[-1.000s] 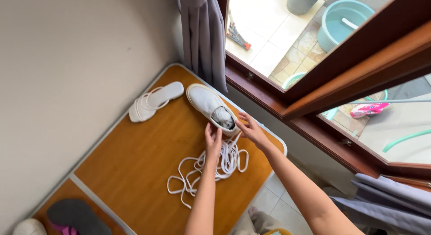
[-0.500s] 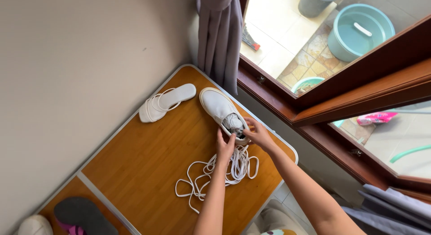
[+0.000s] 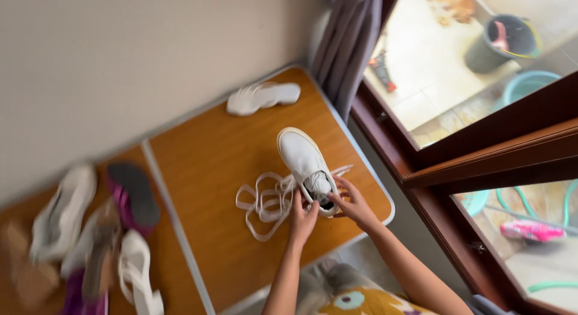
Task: The person gathers various shoes from a table, pairs them, and places them onto a white metal shoe rack and a clear plastic shoe cabinet. The person handles sneakers, loafers, and sandals, arranging them one by one into the available storage slots.
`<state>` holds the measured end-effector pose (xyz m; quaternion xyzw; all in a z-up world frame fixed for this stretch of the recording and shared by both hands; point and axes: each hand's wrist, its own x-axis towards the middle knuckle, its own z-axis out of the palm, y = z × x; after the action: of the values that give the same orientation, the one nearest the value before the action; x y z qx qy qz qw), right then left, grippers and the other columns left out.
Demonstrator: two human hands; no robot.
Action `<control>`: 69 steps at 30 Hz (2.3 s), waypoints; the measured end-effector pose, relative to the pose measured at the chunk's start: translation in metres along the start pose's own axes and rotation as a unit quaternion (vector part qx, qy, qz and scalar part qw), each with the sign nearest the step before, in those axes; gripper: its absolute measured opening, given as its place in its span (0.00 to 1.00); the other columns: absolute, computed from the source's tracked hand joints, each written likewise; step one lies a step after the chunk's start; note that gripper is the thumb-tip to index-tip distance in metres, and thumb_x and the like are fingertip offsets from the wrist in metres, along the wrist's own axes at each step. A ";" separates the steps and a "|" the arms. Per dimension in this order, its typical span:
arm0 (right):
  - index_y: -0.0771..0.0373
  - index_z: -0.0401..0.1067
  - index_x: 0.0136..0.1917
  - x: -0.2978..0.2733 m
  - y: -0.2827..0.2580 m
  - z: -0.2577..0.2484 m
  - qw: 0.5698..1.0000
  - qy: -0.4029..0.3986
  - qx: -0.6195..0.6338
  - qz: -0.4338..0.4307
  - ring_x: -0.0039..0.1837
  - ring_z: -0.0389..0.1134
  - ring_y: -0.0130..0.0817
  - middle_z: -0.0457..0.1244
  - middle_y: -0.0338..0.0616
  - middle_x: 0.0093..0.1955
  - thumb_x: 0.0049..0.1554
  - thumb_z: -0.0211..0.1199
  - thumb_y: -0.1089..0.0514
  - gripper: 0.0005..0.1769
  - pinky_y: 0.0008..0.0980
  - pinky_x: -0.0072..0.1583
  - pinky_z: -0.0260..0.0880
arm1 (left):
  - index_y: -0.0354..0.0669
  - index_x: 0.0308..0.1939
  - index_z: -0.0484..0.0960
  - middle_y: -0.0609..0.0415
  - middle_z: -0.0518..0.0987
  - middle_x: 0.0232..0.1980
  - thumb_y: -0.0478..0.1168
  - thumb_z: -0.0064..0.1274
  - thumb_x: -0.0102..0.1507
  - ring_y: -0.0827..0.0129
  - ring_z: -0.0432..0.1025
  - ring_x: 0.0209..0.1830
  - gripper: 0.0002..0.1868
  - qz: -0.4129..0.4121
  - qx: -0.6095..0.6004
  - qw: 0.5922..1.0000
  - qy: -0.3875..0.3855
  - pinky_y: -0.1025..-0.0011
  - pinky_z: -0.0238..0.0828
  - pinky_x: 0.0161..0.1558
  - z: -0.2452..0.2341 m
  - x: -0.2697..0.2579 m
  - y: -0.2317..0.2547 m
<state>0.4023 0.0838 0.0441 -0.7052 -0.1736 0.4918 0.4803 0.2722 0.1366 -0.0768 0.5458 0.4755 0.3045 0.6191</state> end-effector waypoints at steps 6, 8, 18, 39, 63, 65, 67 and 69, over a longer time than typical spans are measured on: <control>0.51 0.63 0.76 -0.041 0.035 -0.002 0.992 -0.118 -0.048 0.006 0.63 0.59 0.42 0.57 0.53 0.69 0.59 0.69 0.50 0.34 0.60 0.49 0.80 | 0.36 0.75 0.62 0.29 0.66 0.72 0.38 0.58 0.60 0.42 0.71 0.65 0.41 -0.060 -0.004 0.997 0.052 0.59 0.82 0.53 -0.031 -0.082 0.001; 0.51 0.62 0.77 -0.057 0.040 0.001 0.986 -0.151 -0.066 0.009 0.63 0.59 0.43 0.58 0.53 0.69 0.59 0.69 0.49 0.35 0.60 0.49 0.79 | 0.37 0.76 0.60 0.29 0.64 0.73 0.38 0.57 0.59 0.40 0.70 0.65 0.41 -0.071 -0.022 0.994 0.081 0.60 0.85 0.49 -0.037 -0.103 -0.006; 0.54 0.63 0.75 -0.117 0.075 0.043 0.941 -0.309 -0.140 0.010 0.56 0.64 0.40 0.61 0.56 0.67 0.57 0.71 0.51 0.36 0.52 0.42 0.82 | 0.44 0.82 0.47 0.35 0.51 0.80 0.38 0.52 0.65 0.43 0.64 0.72 0.44 -0.118 -0.124 0.966 0.192 0.55 0.84 0.52 -0.071 -0.245 0.026; 0.61 0.57 0.78 -0.324 0.152 0.260 0.784 -0.547 -0.293 0.004 0.68 0.62 0.57 0.57 0.64 0.73 0.61 0.65 0.52 0.37 0.59 0.48 0.81 | 0.35 0.81 0.46 0.30 0.54 0.78 0.41 0.50 0.64 0.37 0.63 0.72 0.45 -0.089 -0.187 0.865 0.457 0.56 0.83 0.52 -0.238 -0.501 0.015; 0.59 0.53 0.80 -0.493 0.264 0.446 0.672 -0.636 -0.372 0.066 0.69 0.59 0.55 0.53 0.67 0.73 0.60 0.63 0.55 0.39 0.63 0.50 0.78 | 0.37 0.82 0.44 0.31 0.55 0.79 0.43 0.43 0.67 0.36 0.65 0.71 0.42 -0.177 -0.131 0.799 0.559 0.41 0.65 0.67 -0.391 -0.673 -0.071; 0.58 0.51 0.81 -0.489 0.278 0.474 0.667 -0.640 -0.375 0.072 0.70 0.58 0.55 0.52 0.66 0.74 0.60 0.63 0.55 0.40 0.63 0.51 0.78 | 0.38 0.82 0.45 0.31 0.56 0.79 0.43 0.43 0.67 0.36 0.65 0.71 0.42 -0.183 -0.130 0.796 0.562 0.42 0.65 0.67 -0.415 -0.673 -0.088; 0.58 0.49 0.82 -0.483 0.288 0.504 0.663 -0.642 -0.376 0.077 0.70 0.58 0.55 0.51 0.66 0.75 0.60 0.63 0.55 0.42 0.62 0.51 0.78 | 0.40 0.82 0.45 0.31 0.57 0.79 0.43 0.44 0.67 0.36 0.65 0.71 0.42 -0.189 -0.127 0.794 0.564 0.42 0.66 0.67 -0.441 -0.669 -0.103; 0.55 0.49 0.82 -0.476 0.295 0.534 0.644 -0.647 -0.400 0.077 0.69 0.59 0.51 0.53 0.63 0.74 0.61 0.63 0.56 0.41 0.59 0.52 0.79 | 0.40 0.82 0.45 0.32 0.57 0.79 0.43 0.44 0.67 0.37 0.66 0.70 0.41 -0.198 -0.122 0.796 0.558 0.42 0.65 0.68 -0.467 -0.665 -0.115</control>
<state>-0.3411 -0.1282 0.0156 -0.3414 -0.5656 0.7406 -0.1229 -0.4156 -0.3044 0.0053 0.0951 0.7955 0.4824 0.3542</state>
